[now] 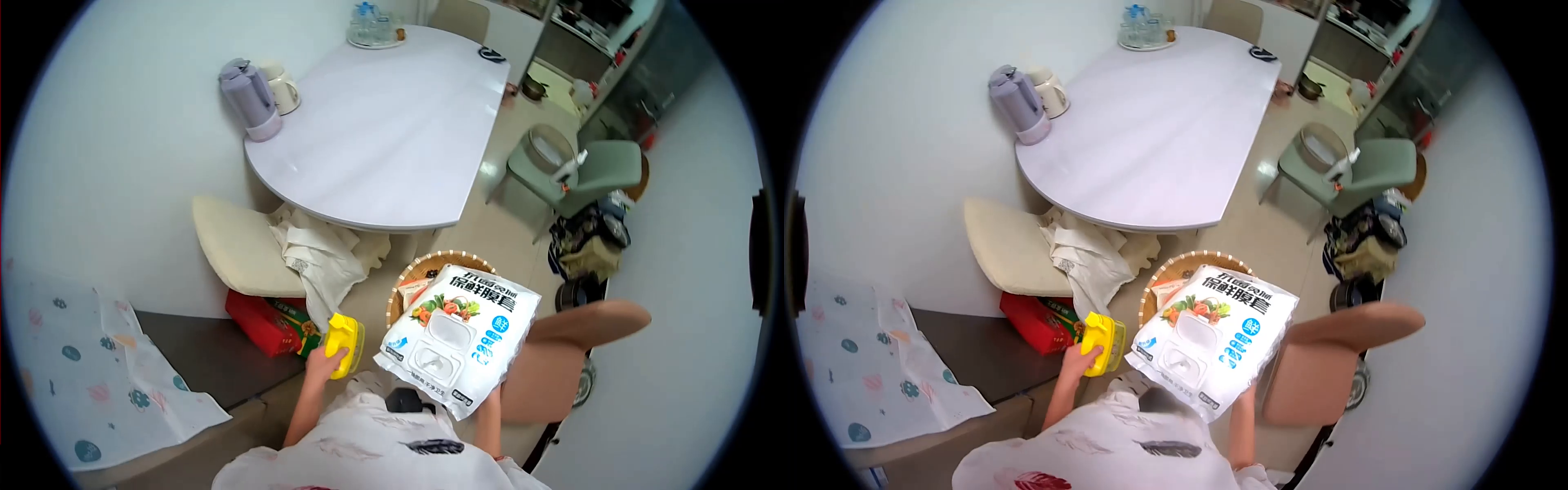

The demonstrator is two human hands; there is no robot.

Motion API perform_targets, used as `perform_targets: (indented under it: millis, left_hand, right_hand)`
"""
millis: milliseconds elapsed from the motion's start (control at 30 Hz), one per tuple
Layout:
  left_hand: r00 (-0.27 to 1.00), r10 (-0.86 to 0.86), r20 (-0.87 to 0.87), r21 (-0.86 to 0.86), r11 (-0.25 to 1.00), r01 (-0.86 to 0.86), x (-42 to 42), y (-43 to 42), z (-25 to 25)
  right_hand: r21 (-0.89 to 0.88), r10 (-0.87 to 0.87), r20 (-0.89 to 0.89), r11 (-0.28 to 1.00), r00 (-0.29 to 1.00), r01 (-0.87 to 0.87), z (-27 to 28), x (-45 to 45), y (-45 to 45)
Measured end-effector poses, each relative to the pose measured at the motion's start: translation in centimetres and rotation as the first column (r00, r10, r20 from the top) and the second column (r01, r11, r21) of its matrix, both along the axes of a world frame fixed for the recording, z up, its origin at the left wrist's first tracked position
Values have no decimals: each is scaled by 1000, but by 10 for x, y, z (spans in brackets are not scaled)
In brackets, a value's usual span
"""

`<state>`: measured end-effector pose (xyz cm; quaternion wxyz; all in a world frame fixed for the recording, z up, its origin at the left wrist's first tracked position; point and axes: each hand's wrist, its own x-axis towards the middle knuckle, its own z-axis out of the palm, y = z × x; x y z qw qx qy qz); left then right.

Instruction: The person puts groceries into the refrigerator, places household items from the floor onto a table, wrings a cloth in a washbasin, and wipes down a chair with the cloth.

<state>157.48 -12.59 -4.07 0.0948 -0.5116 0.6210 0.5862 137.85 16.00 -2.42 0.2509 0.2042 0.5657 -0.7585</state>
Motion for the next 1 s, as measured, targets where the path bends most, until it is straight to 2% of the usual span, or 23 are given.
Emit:
perform_targets:
  millis: [33, 167, 267, 333, 567, 633, 667, 733, 800, 867, 900, 1000]
  left_hand:
    - [1000, 18, -7, 12, 1000, -18, 5, -2, 9]
    - [989, 134, -66, -174, 974, -143, 35, 7, -29]
    - [947, 302, -107, -65, 948, -310, 58, 18, 19]
    - [898, 393, -198, -82, 906, -415, 74, 39, 35]
    - [792, 510, -335, -8, 839, -544, 116, 128, 74]
    - [764, 521, -380, 4, 827, -562, 111, 153, 75]
    - [784, 502, -364, -6, 841, -541, 110, 157, 58]
    - [777, 525, -347, 0, 829, -559, 107, 187, 64]
    - [802, 508, -315, -39, 837, -545, 102, 219, 61]
    - [796, 525, -302, -51, 824, -564, 98, 250, 64]
    - [813, 507, -284, -74, 834, -546, 103, 258, 44]
    - [839, 482, -252, -175, 830, -530, 103, 316, 73]
  right_hand:
    - [-12, 28, -18, 1000, 999, -28, -6, -5, 1]
    - [-70, 96, -70, 992, 993, -101, -25, -13, 19]
    - [-71, 151, -122, 984, 981, -160, -28, -19, 24]
    - [-90, 185, -148, 976, 972, -200, -30, -24, 28]
    - [-114, 309, -218, 934, 926, -338, -42, -47, 41]
    - [-82, 338, -152, 932, 929, -352, -55, -68, 44]
    - [-62, 314, -129, 944, 941, -324, -73, -70, 46]
    - [-51, 357, -234, 924, 904, -378, -85, -88, 46]
    - [79, 472, -218, 881, 854, -467, -80, -95, 45]
    - [152, 537, -121, 841, 835, -519, -67, -96, 40]
    - [194, 541, -105, 834, 834, -517, -79, -90, 43]
    - [261, 680, -48, 716, 732, -647, -70, -101, 44]
